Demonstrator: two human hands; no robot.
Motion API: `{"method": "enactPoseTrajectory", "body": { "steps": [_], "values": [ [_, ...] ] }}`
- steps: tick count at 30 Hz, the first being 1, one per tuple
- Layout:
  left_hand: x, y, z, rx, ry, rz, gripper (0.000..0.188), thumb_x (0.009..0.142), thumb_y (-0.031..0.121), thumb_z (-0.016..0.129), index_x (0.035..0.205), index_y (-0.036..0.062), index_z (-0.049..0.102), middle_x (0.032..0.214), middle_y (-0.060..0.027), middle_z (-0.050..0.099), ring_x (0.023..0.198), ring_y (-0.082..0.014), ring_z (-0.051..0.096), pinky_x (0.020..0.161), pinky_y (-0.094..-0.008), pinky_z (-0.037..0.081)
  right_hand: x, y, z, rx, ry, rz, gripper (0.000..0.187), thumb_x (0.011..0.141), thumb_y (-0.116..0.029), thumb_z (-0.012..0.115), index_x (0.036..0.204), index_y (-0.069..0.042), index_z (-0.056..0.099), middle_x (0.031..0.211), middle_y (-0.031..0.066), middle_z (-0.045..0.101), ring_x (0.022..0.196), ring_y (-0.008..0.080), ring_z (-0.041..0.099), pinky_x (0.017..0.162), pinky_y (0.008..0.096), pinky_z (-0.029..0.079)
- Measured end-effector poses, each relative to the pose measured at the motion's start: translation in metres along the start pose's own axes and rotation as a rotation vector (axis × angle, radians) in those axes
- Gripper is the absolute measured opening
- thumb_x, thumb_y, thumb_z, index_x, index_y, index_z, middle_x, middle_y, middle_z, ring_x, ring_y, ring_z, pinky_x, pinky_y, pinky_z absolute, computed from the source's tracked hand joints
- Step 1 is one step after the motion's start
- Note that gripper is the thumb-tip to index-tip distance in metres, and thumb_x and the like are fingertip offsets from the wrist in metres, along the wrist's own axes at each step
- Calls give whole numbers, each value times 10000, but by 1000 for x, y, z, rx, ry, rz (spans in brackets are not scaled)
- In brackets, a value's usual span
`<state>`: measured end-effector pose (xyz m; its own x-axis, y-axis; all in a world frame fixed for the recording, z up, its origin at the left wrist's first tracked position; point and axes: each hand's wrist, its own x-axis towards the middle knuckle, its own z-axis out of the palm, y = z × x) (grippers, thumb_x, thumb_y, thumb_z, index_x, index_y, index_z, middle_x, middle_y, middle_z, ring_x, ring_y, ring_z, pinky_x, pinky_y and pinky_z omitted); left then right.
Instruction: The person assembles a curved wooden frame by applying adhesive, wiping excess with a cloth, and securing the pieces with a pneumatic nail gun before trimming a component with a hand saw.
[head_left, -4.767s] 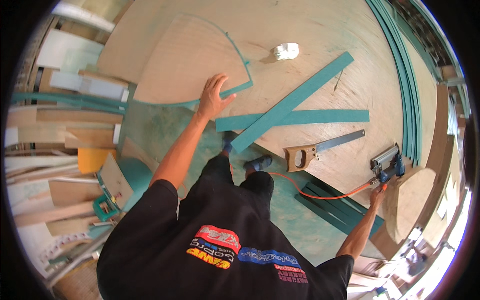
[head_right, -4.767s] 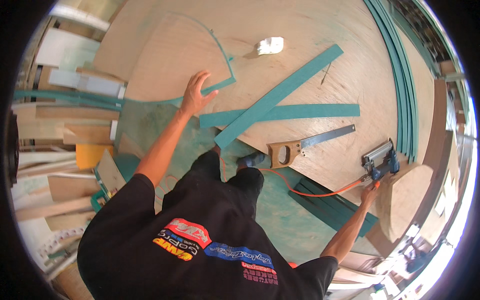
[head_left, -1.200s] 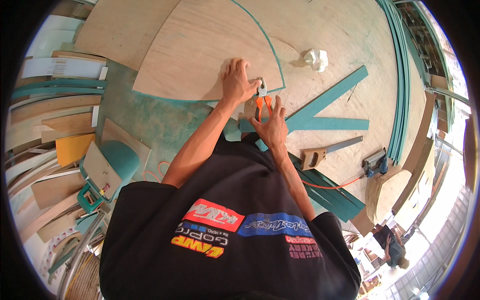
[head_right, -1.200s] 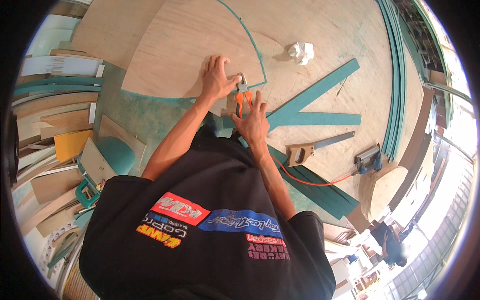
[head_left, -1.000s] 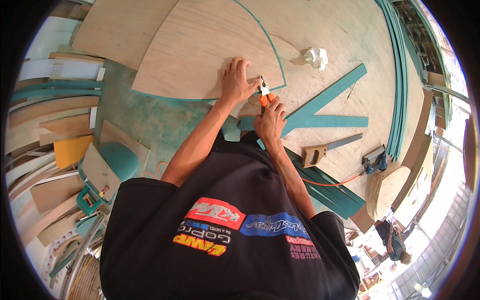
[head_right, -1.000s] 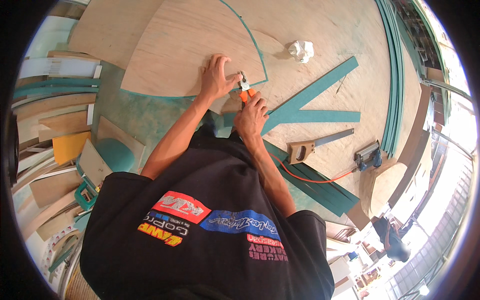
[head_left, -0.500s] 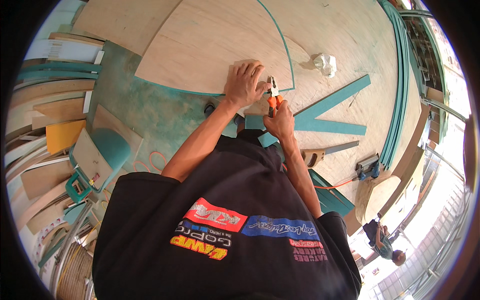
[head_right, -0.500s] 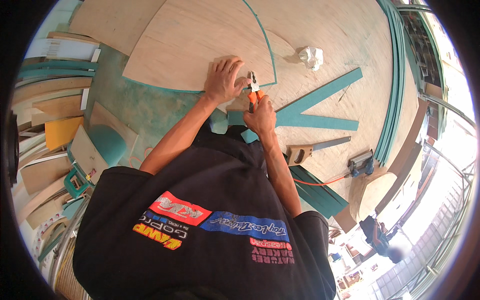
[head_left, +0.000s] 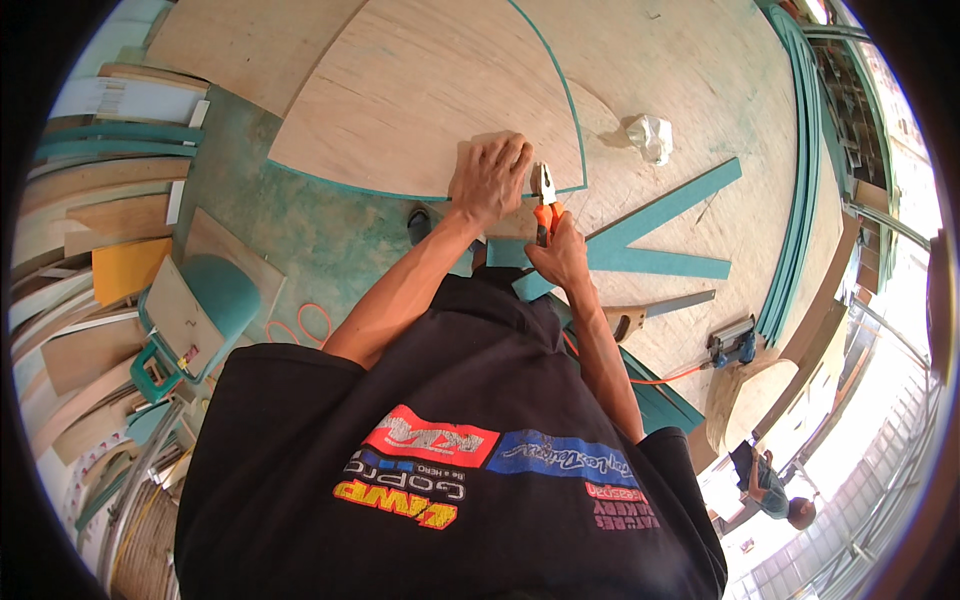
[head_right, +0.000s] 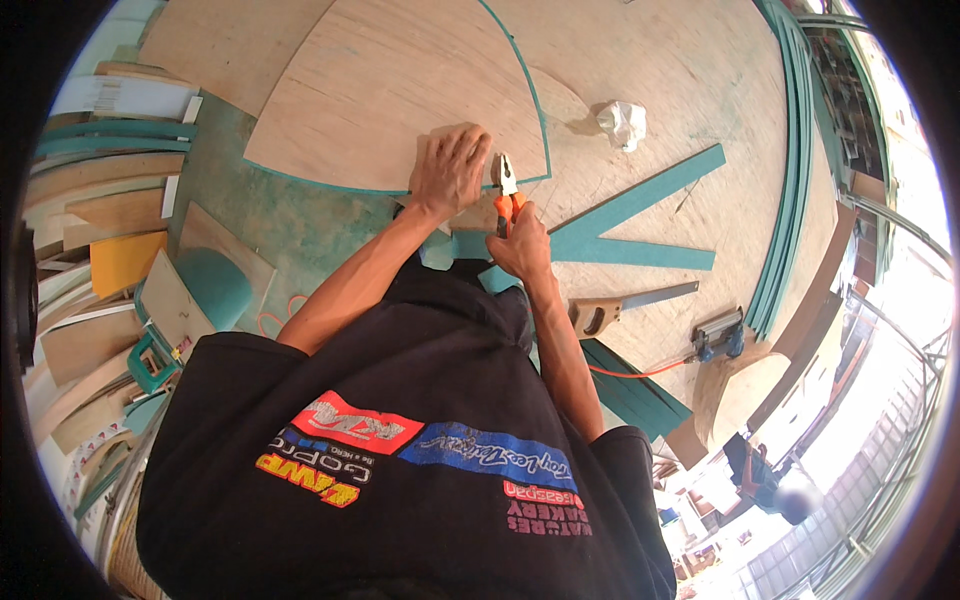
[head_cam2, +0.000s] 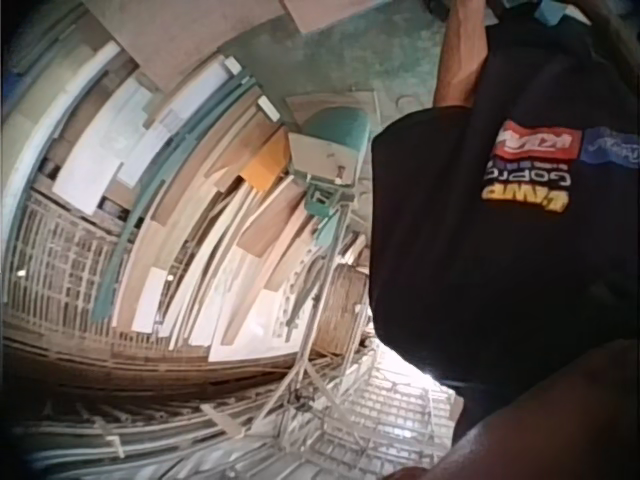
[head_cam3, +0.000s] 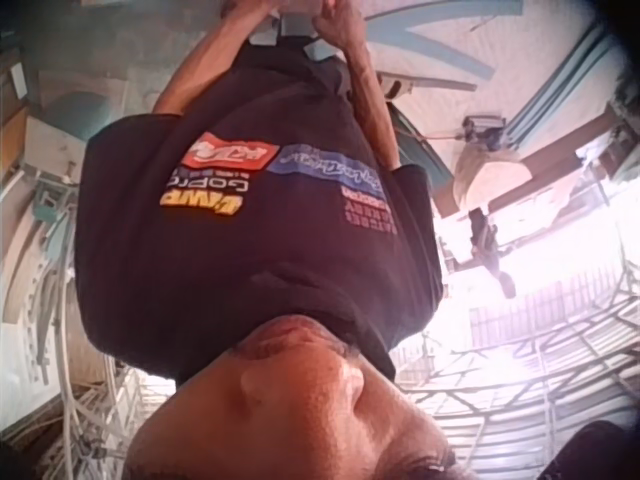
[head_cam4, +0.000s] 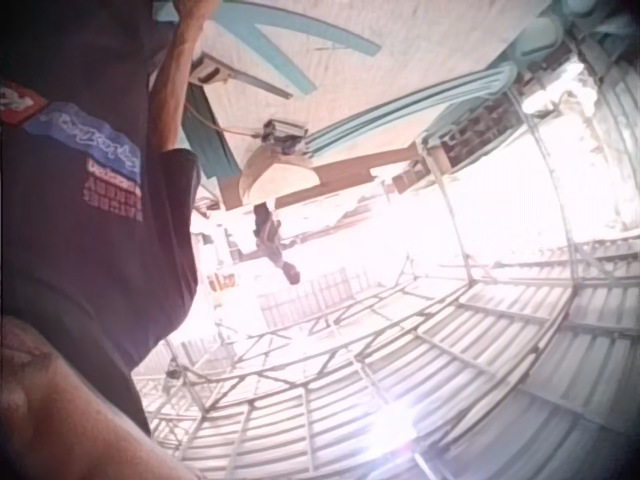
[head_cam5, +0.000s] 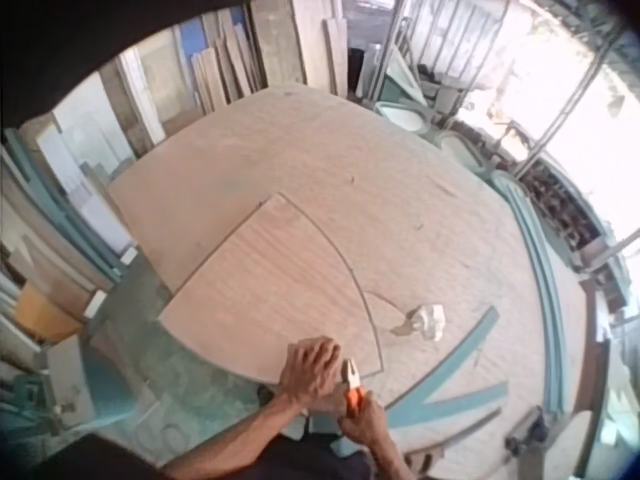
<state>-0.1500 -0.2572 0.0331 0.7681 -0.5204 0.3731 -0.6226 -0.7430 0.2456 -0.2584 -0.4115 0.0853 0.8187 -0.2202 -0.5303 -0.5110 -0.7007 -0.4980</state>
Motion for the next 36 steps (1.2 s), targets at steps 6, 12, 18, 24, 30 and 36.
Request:
{"method": "enactPoseTrajectory", "body": {
  "steps": [6, 12, 18, 24, 30, 36],
  "values": [
    [-3, 0, 3, 9, -41, 4, 408, 895, 224, 623, 1279, 92, 591, 1340, -52, 549, 1252, -232, 505, 907, -415, 430, 4, 1, -18, 72, -169, 3, 475, 741, -217, 726, 1065, 43, 496, 883, 238, 664, 844, 413, 673, 800, 469, 537],
    [0, -2, 0, -3, -38, 3, 406, 892, 213, 625, 1278, 93, 584, 1350, -54, 530, 1232, -247, 508, 919, -415, 418, 8, 22, -32, 706, -489, 180, 246, 842, -134, 674, 1031, -46, 545, 791, 49, 569, 670, 153, 565, 579, 314, 479],
    [-4, 3, -7, -75, -66, -34, 392, 910, 170, 627, 1288, 89, 558, 1319, -59, 560, 1236, -243, 525, 952, -431, 402, 4, 28, -38, 975, -381, 128, 258, 921, -118, 596, 1168, -50, 568, 884, 13, 556, 731, 123, 567, 571, 310, 493],
    [2, 1, -10, -95, -67, -61, 393, 908, 171, 628, 1287, 102, 554, 1315, -53, 563, 1214, -236, 533, 951, -424, 402, 8, 33, -38, 316, -242, -28, 515, 886, -119, 594, 1353, 40, 447, 1023, 163, 585, 899, 306, 629, 830, 422, 539],
    [3, -1, -11, -168, -25, -65, 359, 918, 178, 615, 1266, 97, 582, 1300, -60, 593, 1172, -249, 556, 955, -427, 402, -2, 22, 6, 34, 83, -67, 818, 851, -103, 582, 1515, 158, 184, 1236, 396, 523, 1151, 575, 543, 989, 549, 476],
    [6, -2, -17, -258, 28, -80, 333, 1013, 335, 568, 1230, 86, 613, 1281, -66, 615, 1174, -268, 555, 964, -433, 400, -16, -25, 33, -488, 281, 207, 839, 942, -150, 609, 1595, 79, 134, 1460, 249, 412, 1335, 496, 427, 937, 802, 389]
  ]
}}
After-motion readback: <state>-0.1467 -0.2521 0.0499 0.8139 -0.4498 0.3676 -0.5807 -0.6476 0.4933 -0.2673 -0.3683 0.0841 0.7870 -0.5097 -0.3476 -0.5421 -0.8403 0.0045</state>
